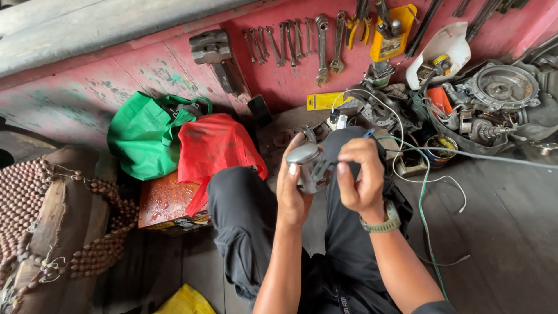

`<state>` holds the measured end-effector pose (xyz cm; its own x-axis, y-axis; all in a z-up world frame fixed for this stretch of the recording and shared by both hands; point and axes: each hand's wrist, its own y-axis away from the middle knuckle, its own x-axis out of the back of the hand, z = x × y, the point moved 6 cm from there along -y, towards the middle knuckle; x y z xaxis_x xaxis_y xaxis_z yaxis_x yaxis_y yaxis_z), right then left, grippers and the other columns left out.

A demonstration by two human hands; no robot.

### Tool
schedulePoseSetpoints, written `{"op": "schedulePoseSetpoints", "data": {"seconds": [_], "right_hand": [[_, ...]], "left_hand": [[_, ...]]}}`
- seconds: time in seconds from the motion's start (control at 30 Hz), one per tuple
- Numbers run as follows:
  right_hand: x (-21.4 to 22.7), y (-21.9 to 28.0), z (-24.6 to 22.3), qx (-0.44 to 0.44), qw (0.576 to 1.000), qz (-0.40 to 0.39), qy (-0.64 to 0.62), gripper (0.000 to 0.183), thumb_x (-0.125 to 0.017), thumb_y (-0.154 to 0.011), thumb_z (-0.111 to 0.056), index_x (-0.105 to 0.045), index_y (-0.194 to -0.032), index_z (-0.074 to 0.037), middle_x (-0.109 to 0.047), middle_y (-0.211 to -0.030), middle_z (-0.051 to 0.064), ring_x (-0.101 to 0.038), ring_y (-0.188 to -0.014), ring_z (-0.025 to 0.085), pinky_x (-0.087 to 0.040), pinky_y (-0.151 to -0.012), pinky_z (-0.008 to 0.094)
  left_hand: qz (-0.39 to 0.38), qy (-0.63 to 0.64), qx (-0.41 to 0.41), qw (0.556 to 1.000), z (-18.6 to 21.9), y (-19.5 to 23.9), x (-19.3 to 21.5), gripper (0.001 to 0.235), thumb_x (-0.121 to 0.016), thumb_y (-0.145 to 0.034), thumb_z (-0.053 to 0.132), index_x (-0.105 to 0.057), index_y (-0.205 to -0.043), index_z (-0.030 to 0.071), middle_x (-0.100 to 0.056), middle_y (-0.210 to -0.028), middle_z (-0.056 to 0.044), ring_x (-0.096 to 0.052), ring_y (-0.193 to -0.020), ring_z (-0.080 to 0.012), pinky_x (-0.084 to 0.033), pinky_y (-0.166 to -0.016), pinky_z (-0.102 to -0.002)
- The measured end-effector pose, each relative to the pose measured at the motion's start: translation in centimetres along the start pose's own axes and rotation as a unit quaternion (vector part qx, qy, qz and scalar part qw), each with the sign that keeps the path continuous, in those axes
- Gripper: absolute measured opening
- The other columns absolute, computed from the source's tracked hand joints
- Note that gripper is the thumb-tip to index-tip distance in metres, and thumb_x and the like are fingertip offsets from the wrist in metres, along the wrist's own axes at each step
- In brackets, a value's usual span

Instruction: The person cleans a motorcycle piston using sandpaper to remove carbon buildup and debris in a workshop environment.

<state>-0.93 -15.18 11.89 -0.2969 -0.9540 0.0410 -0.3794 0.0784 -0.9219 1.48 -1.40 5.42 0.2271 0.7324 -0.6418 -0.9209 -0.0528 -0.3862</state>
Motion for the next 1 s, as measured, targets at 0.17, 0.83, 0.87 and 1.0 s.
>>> {"op": "schedulePoseSetpoints", "data": {"seconds": [0.17, 0.83, 0.87, 1.0], "right_hand": [[0.5, -3.4, 0.3, -0.053, 0.997, -0.046, 0.007, 0.014, -0.057, -0.104, -0.011, -0.061, -0.097, 0.0, -0.063, -0.089, 0.012, -0.057, -0.079, 0.026, -0.05, -0.077, 0.04], [1.4, -2.1, 1.5, -0.12, 0.99, -0.072, 0.008, 0.008, -0.063, -0.101, -0.005, -0.065, -0.095, 0.0, -0.066, -0.087, 0.011, -0.061, -0.081, 0.021, -0.054, -0.079, 0.032], [1.4, -1.9, 1.6, -0.118, 0.99, -0.079, 0.012, 0.007, -0.063, -0.1, -0.004, -0.065, -0.094, -0.001, -0.066, -0.087, 0.011, -0.061, -0.082, 0.021, -0.054, -0.079, 0.032], [1.4, -1.6, 2.4, -0.122, 0.987, -0.097, 0.027, 0.007, -0.065, -0.1, -0.004, -0.066, -0.094, 0.0, -0.067, -0.086, 0.011, -0.063, -0.082, 0.023, -0.054, -0.077, 0.032]], "left_hand": [[-0.028, 0.061, 0.007, 0.998, 2.2, -1.7, -2.1, 0.076, -0.044, -0.1, 0.043, -0.026, -0.161, 0.0, -0.062, -0.127, -0.027, -0.07, -0.105, -0.0301, -0.062, -0.087, -0.044], [-0.041, 0.066, -0.006, 0.997, 0.9, -2.0, -0.4, 0.071, -0.049, -0.101, 0.039, -0.037, -0.155, -0.007, -0.067, -0.122, -0.028, -0.065, -0.107, -0.0244, -0.054, -0.079, -0.029], [-0.04, 0.066, 0.0, 0.997, 0.8, -1.8, -0.4, 0.071, -0.047, -0.102, 0.04, -0.036, -0.156, -0.006, -0.067, -0.122, -0.026, -0.065, -0.106, -0.0218, -0.053, -0.078, -0.027], [-0.051, 0.078, 0.005, 0.996, 0.2, -2.0, 0.3, 0.071, -0.042, -0.105, 0.042, -0.033, -0.156, -0.005, -0.064, -0.121, -0.03, -0.063, -0.103, -0.0263, -0.052, -0.08, -0.034]]}}
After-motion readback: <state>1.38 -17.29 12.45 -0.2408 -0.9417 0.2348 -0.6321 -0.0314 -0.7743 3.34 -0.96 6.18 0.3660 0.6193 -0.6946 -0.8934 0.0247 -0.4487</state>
